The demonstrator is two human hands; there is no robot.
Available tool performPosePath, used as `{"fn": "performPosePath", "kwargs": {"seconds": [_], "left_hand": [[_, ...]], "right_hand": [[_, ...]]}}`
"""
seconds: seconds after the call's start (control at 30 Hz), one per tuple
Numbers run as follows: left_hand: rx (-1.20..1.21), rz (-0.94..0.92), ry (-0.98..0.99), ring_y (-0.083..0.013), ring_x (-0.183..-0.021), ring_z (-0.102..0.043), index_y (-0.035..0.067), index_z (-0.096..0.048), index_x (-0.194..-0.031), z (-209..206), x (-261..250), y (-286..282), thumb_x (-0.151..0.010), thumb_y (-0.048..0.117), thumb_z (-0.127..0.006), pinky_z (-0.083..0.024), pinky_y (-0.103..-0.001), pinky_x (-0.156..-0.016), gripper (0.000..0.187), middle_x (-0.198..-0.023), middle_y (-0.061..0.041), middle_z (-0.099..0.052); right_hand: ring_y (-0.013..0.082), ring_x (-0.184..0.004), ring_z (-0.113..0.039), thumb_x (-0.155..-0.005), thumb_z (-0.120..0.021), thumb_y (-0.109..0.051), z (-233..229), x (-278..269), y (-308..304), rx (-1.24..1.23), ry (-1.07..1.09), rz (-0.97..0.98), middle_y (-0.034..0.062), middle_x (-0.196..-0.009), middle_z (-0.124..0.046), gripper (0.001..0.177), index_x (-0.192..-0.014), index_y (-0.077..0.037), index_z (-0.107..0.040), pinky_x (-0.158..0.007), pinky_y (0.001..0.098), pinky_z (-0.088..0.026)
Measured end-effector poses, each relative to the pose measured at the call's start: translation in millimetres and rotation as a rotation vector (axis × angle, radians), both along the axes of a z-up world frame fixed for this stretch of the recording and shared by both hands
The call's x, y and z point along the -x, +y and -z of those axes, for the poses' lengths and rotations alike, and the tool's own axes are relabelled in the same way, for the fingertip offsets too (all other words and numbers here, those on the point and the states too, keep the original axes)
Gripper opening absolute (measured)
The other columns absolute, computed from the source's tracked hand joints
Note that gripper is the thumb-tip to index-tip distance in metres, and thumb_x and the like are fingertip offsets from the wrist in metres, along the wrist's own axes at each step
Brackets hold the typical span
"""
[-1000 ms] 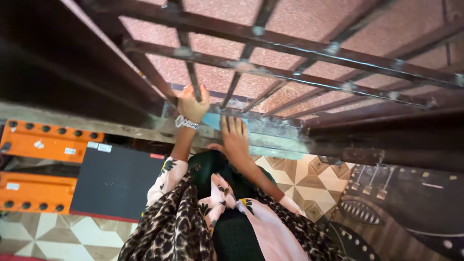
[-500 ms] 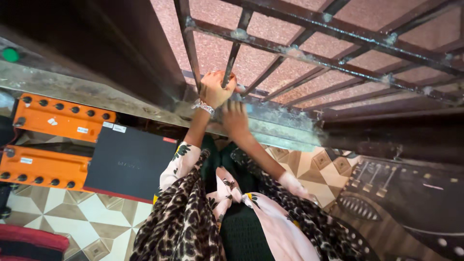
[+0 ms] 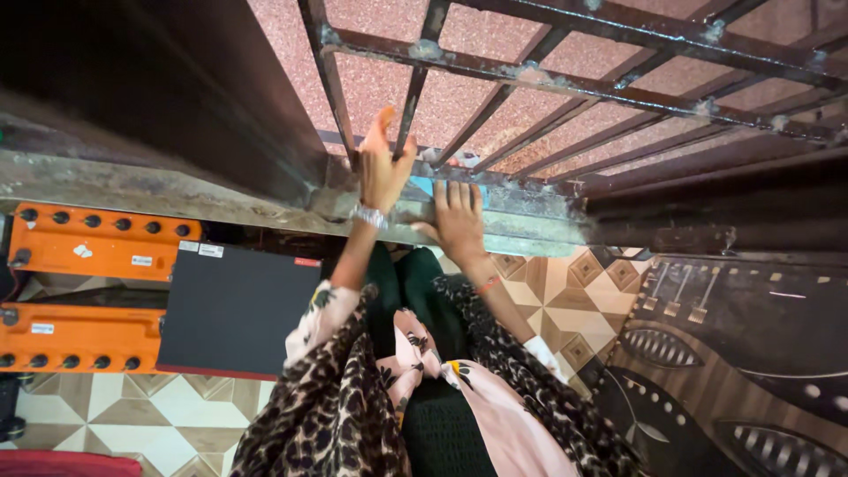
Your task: The person wipes the horizontal and vertical bars of a metal security gate with a cloth, moving the cloth along individual bars to clean them.
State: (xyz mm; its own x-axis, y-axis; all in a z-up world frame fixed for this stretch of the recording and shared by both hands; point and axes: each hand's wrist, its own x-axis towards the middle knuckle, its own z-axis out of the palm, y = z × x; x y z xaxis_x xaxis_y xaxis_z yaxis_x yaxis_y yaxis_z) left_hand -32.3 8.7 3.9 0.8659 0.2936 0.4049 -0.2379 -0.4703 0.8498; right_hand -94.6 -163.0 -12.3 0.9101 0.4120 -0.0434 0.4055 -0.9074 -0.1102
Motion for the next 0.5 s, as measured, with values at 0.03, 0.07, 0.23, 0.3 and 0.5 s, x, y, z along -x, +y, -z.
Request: {"fn": "performPosePath", "kwargs": {"seconds": [0.03,0.07,0.23,0.3,0.5], "left_hand": [[0.061,-0.008,-0.025,-0.0411,-0.133,-0.056,-0.008,-0.049,-0.142,-2.3,12.7,-3.9,-0.096,0.017,-0.069,-0.042,-0.047,-0.114,0.056,-0.138,-0.03,-0.059],[0.069,-0.063,-0.048,-0.0418,-0.139,-0.049,-0.009,-0.044,-0.146,-3.5,31.4,-10.8,-0.096,0.016,-0.068,-0.037,-0.047,-0.118,0.061,-0.145,-0.03,-0.052],[-0.019,-0.006,-0.021,-0.0407,-0.151,-0.035,-0.008,-0.04,-0.15,3.8,110.4,-44.6,-0.1,0.017,-0.062,-0.028,-0.049,-0.127,0.06,-0.16,-0.027,-0.036],[-0.232,0.154,0.081,-0.0367,-0.153,-0.037,-0.003,-0.044,-0.152,14.2,115.6,-54.3,-0.105,0.019,-0.058,-0.028,-0.048,-0.129,0.054,-0.161,-0.022,-0.04],[-0.547,0.319,0.09,-0.0388,-0.149,-0.038,-0.009,-0.043,-0.149,24.7,100.8,-101.1,-0.099,0.035,-0.054,-0.02,-0.05,-0.125,0.068,-0.156,-0.025,-0.045]], "right_hand": [[0.041,-0.146,-0.034,-0.074,-0.069,-0.075,2.4,0.1,8.8,0.023,0.084,0.048,0.0244,-0.15,-0.044,0.112,-0.152,-0.001,-0.038,-0.123,0.0573,-0.017],[0.0412,-0.146,-0.031,-0.073,-0.07,-0.074,6.0,2.0,15.3,0.046,0.167,0.096,0.0249,-0.151,-0.041,0.113,-0.152,-0.001,-0.037,-0.123,0.0578,-0.015],[0.0316,-0.156,-0.026,-0.09,-0.066,-0.035,30.8,19.9,2.0,0.055,-0.201,-0.121,0.0191,-0.167,-0.031,0.083,-0.161,-0.006,-0.034,-0.127,0.0507,-0.019],[0.0307,-0.159,-0.025,-0.093,-0.063,-0.029,37.3,28.1,-13.8,0.127,-0.261,-0.093,0.0182,-0.17,-0.028,0.079,-0.161,-0.004,-0.032,-0.127,0.0486,-0.019],[0.0355,-0.158,-0.024,-0.088,-0.065,-0.028,28.7,39.7,-78.3,-0.123,-0.113,0.147,0.0252,-0.168,-0.026,0.091,-0.161,0.008,-0.023,-0.126,0.0477,-0.022]]}}
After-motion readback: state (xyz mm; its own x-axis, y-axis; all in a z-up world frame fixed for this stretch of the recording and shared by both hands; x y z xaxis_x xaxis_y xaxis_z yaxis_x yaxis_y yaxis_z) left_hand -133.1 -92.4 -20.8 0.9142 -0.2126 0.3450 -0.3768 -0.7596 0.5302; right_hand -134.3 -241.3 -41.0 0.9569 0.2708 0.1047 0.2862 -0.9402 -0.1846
